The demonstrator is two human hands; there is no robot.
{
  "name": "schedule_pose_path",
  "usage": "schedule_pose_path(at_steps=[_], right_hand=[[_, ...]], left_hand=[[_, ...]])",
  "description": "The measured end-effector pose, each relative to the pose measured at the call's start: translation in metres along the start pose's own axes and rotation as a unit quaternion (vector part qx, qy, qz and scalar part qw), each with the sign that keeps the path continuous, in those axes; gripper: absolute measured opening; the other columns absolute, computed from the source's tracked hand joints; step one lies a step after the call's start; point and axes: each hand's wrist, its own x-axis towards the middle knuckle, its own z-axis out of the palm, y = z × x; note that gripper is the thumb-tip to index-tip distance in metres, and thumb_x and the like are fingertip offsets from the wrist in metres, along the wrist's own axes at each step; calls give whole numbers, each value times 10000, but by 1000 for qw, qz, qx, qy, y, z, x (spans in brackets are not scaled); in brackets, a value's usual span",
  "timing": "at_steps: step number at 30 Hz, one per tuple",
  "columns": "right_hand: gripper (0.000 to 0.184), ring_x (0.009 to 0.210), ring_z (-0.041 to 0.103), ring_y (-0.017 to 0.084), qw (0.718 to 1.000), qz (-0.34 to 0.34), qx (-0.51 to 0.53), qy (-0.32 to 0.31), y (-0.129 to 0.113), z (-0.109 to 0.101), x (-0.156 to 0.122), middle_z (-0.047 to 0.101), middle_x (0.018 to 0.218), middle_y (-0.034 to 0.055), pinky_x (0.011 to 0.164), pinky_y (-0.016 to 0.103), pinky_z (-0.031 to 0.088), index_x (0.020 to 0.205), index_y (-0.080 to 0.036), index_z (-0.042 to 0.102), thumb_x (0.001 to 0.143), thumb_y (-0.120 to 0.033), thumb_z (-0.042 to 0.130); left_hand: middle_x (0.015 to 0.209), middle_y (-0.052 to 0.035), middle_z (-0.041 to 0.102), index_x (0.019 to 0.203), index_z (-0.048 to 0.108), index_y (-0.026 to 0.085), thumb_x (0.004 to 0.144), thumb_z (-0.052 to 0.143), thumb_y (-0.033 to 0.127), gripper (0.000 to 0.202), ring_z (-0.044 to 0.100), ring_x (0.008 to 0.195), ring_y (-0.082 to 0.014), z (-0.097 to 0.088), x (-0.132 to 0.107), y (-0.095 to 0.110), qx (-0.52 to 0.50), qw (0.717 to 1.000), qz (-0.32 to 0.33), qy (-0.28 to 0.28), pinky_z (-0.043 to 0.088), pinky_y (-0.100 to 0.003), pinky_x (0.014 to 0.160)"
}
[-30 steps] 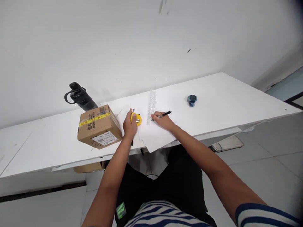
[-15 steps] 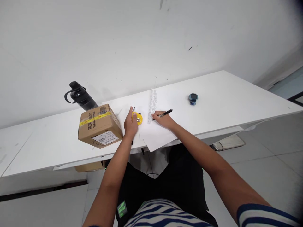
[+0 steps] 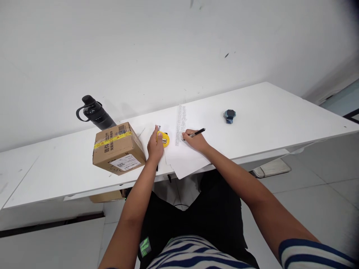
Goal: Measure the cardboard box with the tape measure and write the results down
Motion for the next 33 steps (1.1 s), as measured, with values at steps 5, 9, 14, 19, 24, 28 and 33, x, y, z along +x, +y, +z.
schedule_pose_path(at_steps=[5,9,14,19,24,28,33], right_hand=[[319,635,488,164,1000,1,13,-14,2,0,0,518,616,-22,631,309,345,601,-227,468,840,-430,524],[326,637,492,160,999,-2,22,-26,4,1,0,524,627,-24,637,308,348,601,-225,468,842,-435,533],[370,598,442,149,1000,4,14,8,5,1,0,451,580,-35,608,306,318,571,-230,380,847,-430,526],[363,602,446,147,1000,4,23,-3,4,1,0,463,589,-37,610,304,321,574,-229,382,842,-425,529],[359,600,436,149,1000,7,18,10,5,1,1,449,579,-37,607,305,317,574,-229,405,844,-434,524],[348,592,420,147,999,10,37,8,5,1,0,430,570,-36,596,303,315,565,-231,404,833,-415,528],[377,563,363,140,999,15,21,38,2,2,-2,349,548,-43,567,304,280,557,-236,326,830,-405,523]], left_hand=[[1475,-9,534,1476,437,330,979,421,497,524,573,1253,-215,0,-1,0,7,1000,1,-1,439,-389,1089],[1463,-4,546,1457,465,335,974,440,494,510,559,1280,-217,-1,-2,2,14,1000,9,0,429,-385,1106],[1475,7,533,1432,499,341,945,512,485,508,507,1346,-219,-2,-3,5,19,1000,20,-1,394,-368,1137],[1396,-28,603,1424,513,321,931,535,488,521,557,1280,-215,-1,-3,6,38,999,28,1,419,-343,1092],[1289,-48,641,1337,598,288,908,580,463,464,608,1178,-196,1,0,4,46,997,29,47,459,-299,1001],[1280,-44,650,1281,630,283,881,621,455,435,610,1171,-200,2,0,2,31,997,48,43,461,-317,1003],[1254,-40,672,1242,616,294,831,663,518,470,654,1035,-208,4,-2,-1,10,999,4,51,518,-348,899]])
